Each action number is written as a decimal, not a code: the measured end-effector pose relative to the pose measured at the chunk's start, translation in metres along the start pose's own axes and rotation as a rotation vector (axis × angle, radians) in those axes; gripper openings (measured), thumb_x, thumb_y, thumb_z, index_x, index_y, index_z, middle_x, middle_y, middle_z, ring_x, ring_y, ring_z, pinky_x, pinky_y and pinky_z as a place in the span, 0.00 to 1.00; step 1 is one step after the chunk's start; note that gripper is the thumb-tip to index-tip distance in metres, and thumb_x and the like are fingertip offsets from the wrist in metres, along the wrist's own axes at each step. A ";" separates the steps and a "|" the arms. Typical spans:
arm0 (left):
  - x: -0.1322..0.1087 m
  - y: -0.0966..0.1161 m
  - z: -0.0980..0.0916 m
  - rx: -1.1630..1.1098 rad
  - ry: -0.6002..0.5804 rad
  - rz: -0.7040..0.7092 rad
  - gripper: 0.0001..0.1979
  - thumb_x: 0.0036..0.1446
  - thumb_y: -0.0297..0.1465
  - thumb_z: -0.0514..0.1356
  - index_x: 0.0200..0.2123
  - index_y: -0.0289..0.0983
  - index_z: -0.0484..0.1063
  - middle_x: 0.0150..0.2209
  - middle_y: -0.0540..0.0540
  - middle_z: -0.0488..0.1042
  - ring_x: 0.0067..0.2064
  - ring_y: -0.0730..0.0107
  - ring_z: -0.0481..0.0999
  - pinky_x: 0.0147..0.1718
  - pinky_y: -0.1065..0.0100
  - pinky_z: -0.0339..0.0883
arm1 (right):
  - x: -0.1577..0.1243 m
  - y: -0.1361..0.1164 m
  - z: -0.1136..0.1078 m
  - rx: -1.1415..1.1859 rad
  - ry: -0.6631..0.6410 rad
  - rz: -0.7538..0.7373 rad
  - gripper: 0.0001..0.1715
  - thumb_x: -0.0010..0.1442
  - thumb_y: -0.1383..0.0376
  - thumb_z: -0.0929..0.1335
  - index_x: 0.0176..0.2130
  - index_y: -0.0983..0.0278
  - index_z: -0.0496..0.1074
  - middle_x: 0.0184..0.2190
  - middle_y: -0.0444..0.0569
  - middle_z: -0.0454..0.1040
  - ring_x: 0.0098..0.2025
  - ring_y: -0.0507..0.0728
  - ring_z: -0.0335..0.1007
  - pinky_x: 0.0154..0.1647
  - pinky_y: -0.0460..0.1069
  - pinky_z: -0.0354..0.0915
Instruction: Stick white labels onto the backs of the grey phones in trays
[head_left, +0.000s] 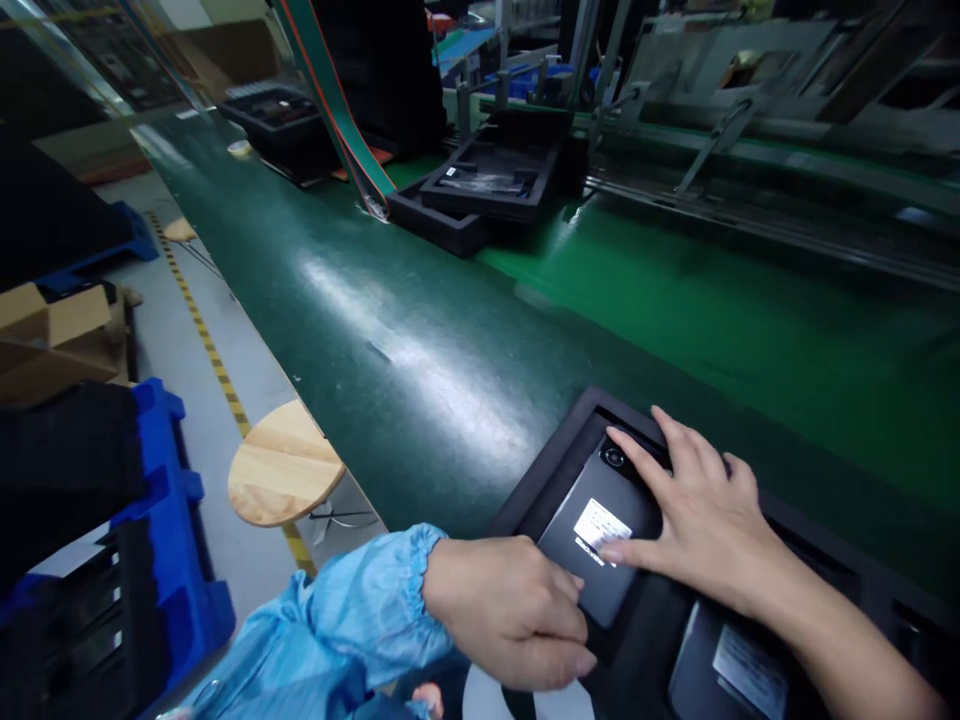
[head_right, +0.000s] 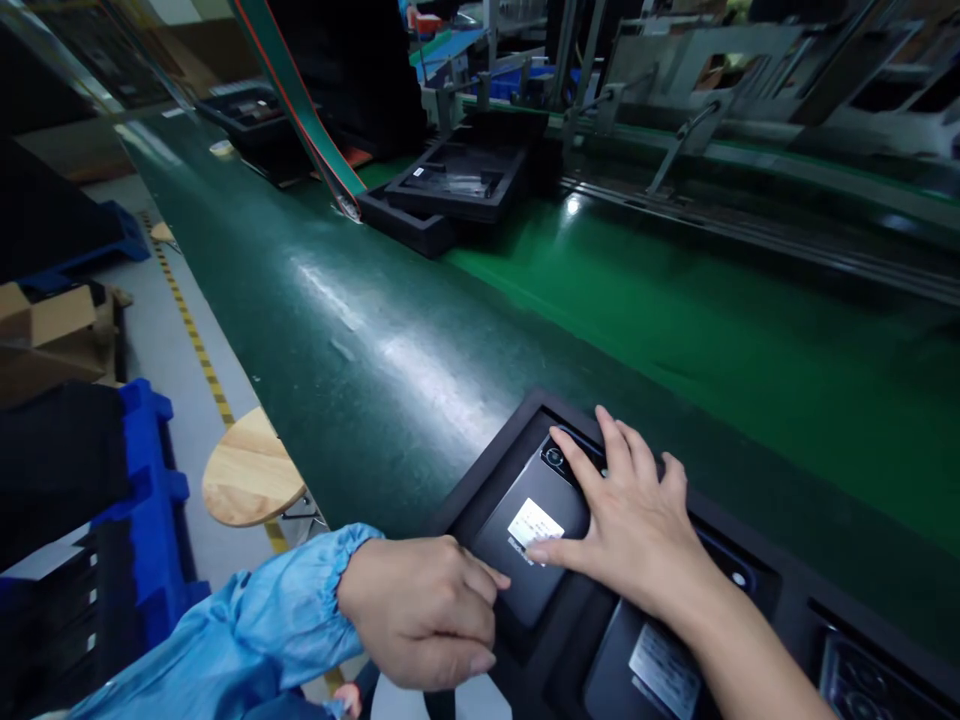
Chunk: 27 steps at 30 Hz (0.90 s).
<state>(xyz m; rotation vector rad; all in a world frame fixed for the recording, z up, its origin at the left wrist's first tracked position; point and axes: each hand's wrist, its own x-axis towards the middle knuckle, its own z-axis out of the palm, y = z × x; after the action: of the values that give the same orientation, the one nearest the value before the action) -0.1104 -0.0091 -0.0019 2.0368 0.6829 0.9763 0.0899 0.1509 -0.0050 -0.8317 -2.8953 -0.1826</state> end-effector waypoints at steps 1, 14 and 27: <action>0.000 0.000 0.000 0.007 0.004 -0.001 0.15 0.64 0.30 0.51 0.24 0.38 0.55 0.21 0.48 0.64 0.27 0.66 0.67 0.51 0.64 0.71 | -0.001 -0.005 0.000 -0.023 0.023 0.003 0.62 0.46 0.23 0.55 0.64 0.59 0.61 0.65 0.69 0.47 0.60 0.79 0.53 0.45 0.75 0.59; -0.002 0.000 0.000 0.051 -0.008 -0.015 0.15 0.63 0.30 0.52 0.23 0.36 0.61 0.22 0.47 0.66 0.28 0.68 0.70 0.55 0.67 0.67 | 0.000 -0.002 0.001 0.064 0.019 0.045 0.48 0.56 0.29 0.53 0.63 0.50 0.62 0.63 0.60 0.55 0.57 0.74 0.59 0.42 0.72 0.63; 0.000 0.000 -0.001 0.041 -0.015 0.001 0.15 0.64 0.29 0.51 0.23 0.36 0.61 0.22 0.46 0.67 0.28 0.67 0.70 0.53 0.66 0.69 | 0.007 -0.016 0.001 -0.013 0.004 0.153 0.56 0.52 0.26 0.49 0.61 0.54 0.66 0.62 0.64 0.55 0.58 0.76 0.57 0.45 0.76 0.58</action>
<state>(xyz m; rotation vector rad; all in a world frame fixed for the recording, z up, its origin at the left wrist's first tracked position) -0.1112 -0.0085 -0.0014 2.0786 0.6992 0.9536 0.0750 0.1413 -0.0060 -1.0483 -2.8143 -0.1871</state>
